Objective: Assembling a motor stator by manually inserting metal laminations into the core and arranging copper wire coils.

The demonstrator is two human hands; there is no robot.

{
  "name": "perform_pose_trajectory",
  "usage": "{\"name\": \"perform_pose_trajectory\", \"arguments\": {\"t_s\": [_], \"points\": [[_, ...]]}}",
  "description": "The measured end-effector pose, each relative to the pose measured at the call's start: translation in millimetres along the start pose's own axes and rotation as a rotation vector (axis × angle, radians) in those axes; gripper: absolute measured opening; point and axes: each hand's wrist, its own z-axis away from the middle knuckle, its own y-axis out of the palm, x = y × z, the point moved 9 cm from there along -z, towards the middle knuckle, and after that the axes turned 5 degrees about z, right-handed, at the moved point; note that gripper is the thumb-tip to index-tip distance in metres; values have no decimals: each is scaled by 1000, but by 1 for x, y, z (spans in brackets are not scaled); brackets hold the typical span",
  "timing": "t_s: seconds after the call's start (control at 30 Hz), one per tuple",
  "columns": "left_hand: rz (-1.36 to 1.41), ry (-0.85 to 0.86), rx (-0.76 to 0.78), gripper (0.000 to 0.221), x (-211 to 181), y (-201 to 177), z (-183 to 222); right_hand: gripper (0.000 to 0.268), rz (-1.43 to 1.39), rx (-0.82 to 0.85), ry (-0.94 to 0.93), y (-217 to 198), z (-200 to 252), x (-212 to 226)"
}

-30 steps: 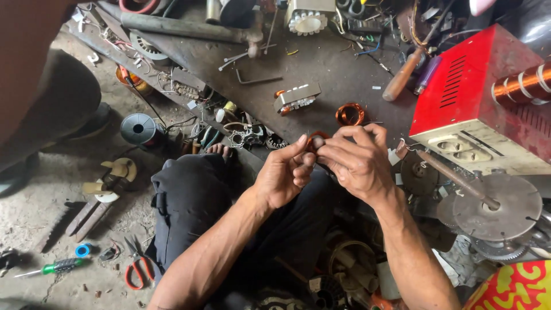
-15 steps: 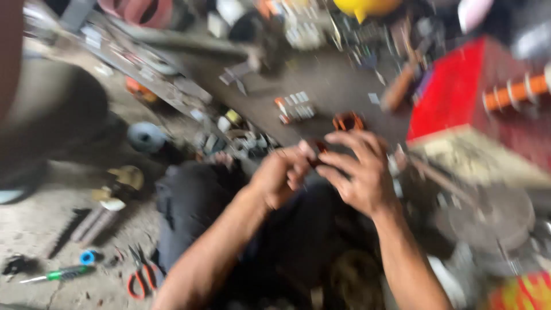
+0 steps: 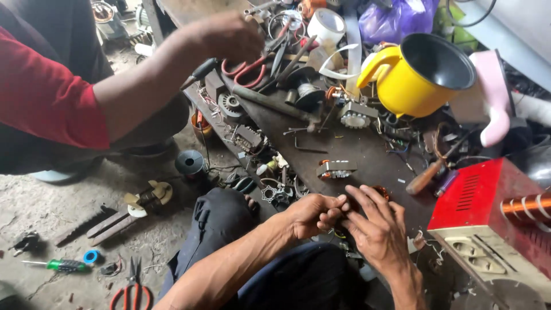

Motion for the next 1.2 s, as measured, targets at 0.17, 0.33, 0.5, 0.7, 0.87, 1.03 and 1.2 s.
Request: {"name": "perform_pose_trajectory", "arguments": {"t_s": [0.17, 0.33, 0.5, 0.7, 0.87, 1.03, 1.2], "points": [[-102, -103, -47, 23, 2, -10, -4, 11, -66, 77, 11, 8, 1, -3], [-324, -119, -135, 25, -10, -10, -5, 13, -71, 69, 8, 9, 0, 0], [-436, -158, -184, 22, -22, -5, -2, 13, -51, 43, -4, 2, -2, 8], [-692, -122, -289, 28, -48, 13, 15, 13, 27, -33, -1, -2, -5, 11], [-765, -82, -408, 39, -49, 4, 11, 17, 147, -80, -17, -8, 1, 17], [-776, 45, -548, 23, -58, 14, 13, 11, 205, -215, -42, -7, 1, 15], [-676, 26, -595, 26, -53, 13, 16, 14, 160, -247, 4, -7, 5, 6]]}}
